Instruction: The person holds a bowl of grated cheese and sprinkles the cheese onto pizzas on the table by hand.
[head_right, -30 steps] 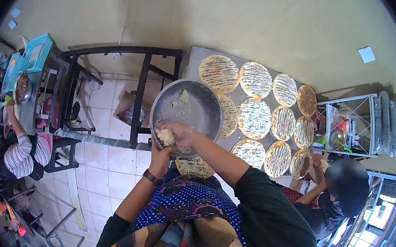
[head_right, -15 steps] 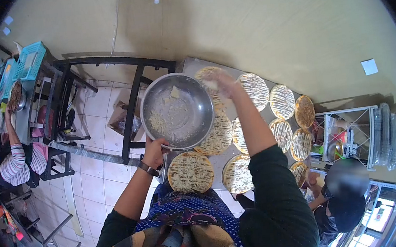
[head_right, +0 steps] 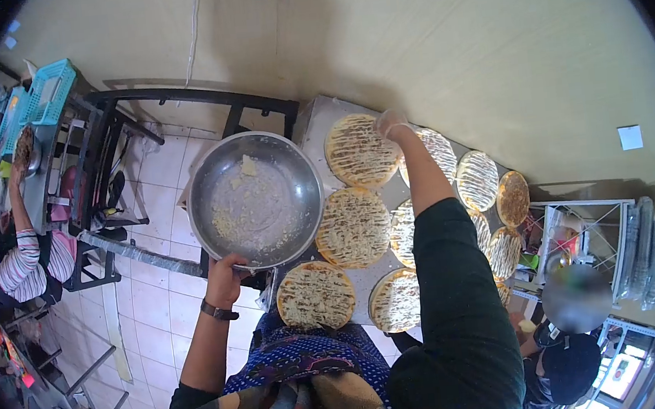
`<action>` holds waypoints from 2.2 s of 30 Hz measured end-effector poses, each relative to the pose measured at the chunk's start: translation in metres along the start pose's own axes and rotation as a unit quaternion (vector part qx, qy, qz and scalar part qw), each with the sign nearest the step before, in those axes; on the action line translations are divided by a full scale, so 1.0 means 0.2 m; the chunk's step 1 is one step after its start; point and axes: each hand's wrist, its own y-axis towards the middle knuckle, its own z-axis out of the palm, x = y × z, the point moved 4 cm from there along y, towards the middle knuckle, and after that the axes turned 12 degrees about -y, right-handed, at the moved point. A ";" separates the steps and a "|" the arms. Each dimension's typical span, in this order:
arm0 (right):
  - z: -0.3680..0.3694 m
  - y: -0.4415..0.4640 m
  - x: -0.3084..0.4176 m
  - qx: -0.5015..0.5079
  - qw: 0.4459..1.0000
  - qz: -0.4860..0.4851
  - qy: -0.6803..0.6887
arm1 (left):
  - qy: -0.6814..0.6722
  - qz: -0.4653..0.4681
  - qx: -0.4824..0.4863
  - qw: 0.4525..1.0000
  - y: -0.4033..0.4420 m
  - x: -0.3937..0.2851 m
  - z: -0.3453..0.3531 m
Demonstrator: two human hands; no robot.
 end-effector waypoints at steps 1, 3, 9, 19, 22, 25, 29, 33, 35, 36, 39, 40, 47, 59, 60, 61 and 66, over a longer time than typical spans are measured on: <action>-0.04 0.00 0.01 0.000 1.000 -0.002 0.000 | 0.001 0.000 -0.005 1.000 -0.01 -0.02 -0.01; -0.14 -0.03 0.03 -0.018 0.990 0.063 0.127 | -0.002 0.003 -0.007 1.000 -0.03 -0.05 -0.02; -0.30 -0.12 0.28 0.111 0.949 -0.072 0.286 | -0.024 0.018 -0.010 0.999 -0.05 -0.07 -0.08; -0.21 -0.34 0.34 0.116 0.977 -0.066 0.165 | -0.047 0.000 -0.020 0.999 -0.11 -0.08 -0.12; -0.13 -0.32 0.24 0.060 0.987 -0.147 0.002 | -0.029 0.013 -0.021 0.999 -0.12 -0.09 -0.13; -0.05 -0.22 0.07 0.105 0.992 -0.056 0.036 | -0.035 0.010 -0.015 0.999 -0.12 -0.08 -0.16; -0.12 -0.11 -0.05 -0.034 0.993 0.073 0.087 | -0.030 0.012 -0.028 0.999 -0.12 -0.08 -0.17; -0.17 0.04 -0.01 -0.075 0.969 0.075 0.225 | -0.034 0.021 -0.044 0.998 -0.13 -0.08 -0.18; -0.27 0.02 0.07 -0.041 0.977 0.036 0.206 | -0.033 0.018 -0.043 0.998 -0.12 -0.07 -0.19; -0.32 0.00 0.14 -0.008 0.983 -0.002 0.186 | -0.032 0.015 -0.040 0.999 -0.12 -0.07 -0.20; -0.37 0.00 0.26 0.057 0.985 0.002 0.161 | -0.039 0.016 -0.046 0.998 -0.13 -0.07 -0.20; -0.39 -0.03 0.27 0.057 0.985 0.002 0.160 | -0.040 0.016 -0.045 0.998 -0.13 -0.07 -0.20; -0.30 0.00 0.17 -0.006 0.999 0.020 0.038 | -0.036 0.014 -0.033 0.999 -0.15 -0.08 -0.19; -0.23 -0.10 0.37 0.053 0.961 -0.164 0.216 | -0.031 0.013 -0.031 0.999 -0.18 -0.10 -0.18; -0.29 -0.18 0.40 0.090 0.957 -0.127 0.246 | -0.031 0.012 -0.035 0.999 -0.18 -0.11 -0.18; -0.30 -0.21 0.41 0.089 0.957 -0.124 0.246 | -0.030 0.011 -0.033 0.999 -0.18 -0.10 -0.18; -0.20 -0.30 0.39 0.094 0.985 -0.108 0.093 | -0.027 -0.002 -0.016 1.000 -0.17 -0.08 -0.20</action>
